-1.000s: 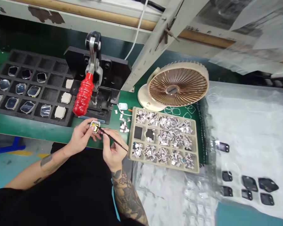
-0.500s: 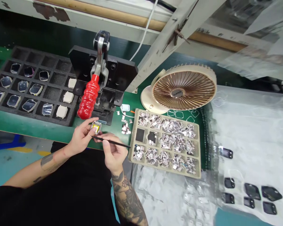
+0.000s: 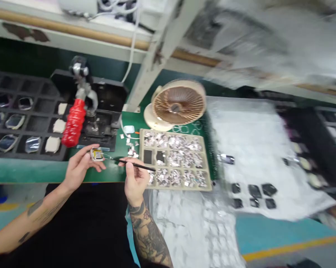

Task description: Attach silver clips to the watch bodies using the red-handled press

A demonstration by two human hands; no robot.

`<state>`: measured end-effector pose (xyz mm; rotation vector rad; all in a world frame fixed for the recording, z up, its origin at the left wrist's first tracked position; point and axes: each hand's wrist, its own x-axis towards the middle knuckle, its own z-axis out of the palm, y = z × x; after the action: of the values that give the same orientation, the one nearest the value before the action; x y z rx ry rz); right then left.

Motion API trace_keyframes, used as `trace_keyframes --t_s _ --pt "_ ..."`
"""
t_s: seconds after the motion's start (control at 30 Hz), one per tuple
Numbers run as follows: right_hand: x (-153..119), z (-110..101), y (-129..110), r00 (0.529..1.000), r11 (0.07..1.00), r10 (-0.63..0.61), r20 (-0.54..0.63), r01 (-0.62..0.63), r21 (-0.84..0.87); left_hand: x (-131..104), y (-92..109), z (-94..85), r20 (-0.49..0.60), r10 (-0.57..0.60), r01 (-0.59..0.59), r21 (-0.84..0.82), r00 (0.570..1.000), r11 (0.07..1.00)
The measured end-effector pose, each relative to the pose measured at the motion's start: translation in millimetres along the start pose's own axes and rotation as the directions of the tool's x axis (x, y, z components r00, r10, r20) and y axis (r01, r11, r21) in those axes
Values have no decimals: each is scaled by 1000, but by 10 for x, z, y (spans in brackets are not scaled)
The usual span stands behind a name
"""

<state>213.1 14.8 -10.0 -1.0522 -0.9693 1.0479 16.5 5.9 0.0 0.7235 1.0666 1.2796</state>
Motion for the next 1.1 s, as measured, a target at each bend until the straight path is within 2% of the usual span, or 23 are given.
trace_keyframes --t_s 0.17,0.23,0.3,0.37,0.43,0.47,0.5,0.53,0.57,0.6,0.63,0.67,0.7,0.73,0.77,0.87,0.9,0.97,1.03,1.1 --pt "23 -122 -63 994 997 75 85 -74 -8 57 33 -3 -63 -93 96 44 994 994" --pt "20 -140 -88 992 995 91 90 -95 42 72 7 24 -101 -95 106 104 990 989" --pt "45 -260 -193 992 988 76 105 -89 124 73 -28 51 -124 -78 99 174 989 980" --pt "146 -548 -402 979 979 41 198 -79 187 69 -59 66 -115 -57 84 243 992 966" --pt "357 -982 -687 936 983 -20 350 -46 178 69 -80 77 -90 -42 68 310 995 948" --pt "505 -1218 -839 906 988 -82 416 20 151 71 -88 88 -77 -35 59 343 996 938" --pt "676 -1443 -987 891 989 -145 431 122 80 74 -96 105 -72 -21 47 377 997 925" --pt "861 -1637 -1121 925 969 -210 317 241 -61 78 -105 129 -71 1 29 416 997 909" --pt "1049 -1788 -1233 952 926 -266 152 296 -235 80 -117 161 -76 36 2 459 996 888" --pt "1223 -1887 -1317 940 887 -341 14 327 -327 83 -132 198 -83 87 -33 507 993 861" --pt "1368 -1934 -1369 873 820 -461 -160 350 -454 84 -151 236 -87 145 -72 558 986 826" --pt "1470 -1931 -1387 774 755 -562 -292 335 -564 83 -173 271 -85 201 -109 609 976 786" --pt "1519 -1889 -1372 676 698 -639 -366 311 -645 81 -195 299 -77 248 -139 653 966 745" --pt "1511 -1817 -1328 603 646 -694 -393 282 -709 76 -215 316 -66 281 -161 687 957 709" --pt "1447 -1725 -1260 580 608 -721 -378 268 -748 69 -230 324 -52 301 -176 712 952 680" --pt "1031 -1407 -987 690 560 -698 -191 361 -746 44 -221 312 21 353 -227 801 935 554" --pt "862 -1300 -895 719 554 -684 -122 404 -727 44 -196 313 70 385 -258 847 920 464" --pt "546 -1094 -734 770 581 -638 -32 453 -676 76 -122 347 246 419 -357 910 874 210" --pt "291 -911 -609 822 635 -569 7 445 -631 150 -41 428 441 357 -459 888 823 -38" --pt "102 -773 -511 864 657 -497 86 439 -614 245 17 531 555 247 -523 832 794 -186"
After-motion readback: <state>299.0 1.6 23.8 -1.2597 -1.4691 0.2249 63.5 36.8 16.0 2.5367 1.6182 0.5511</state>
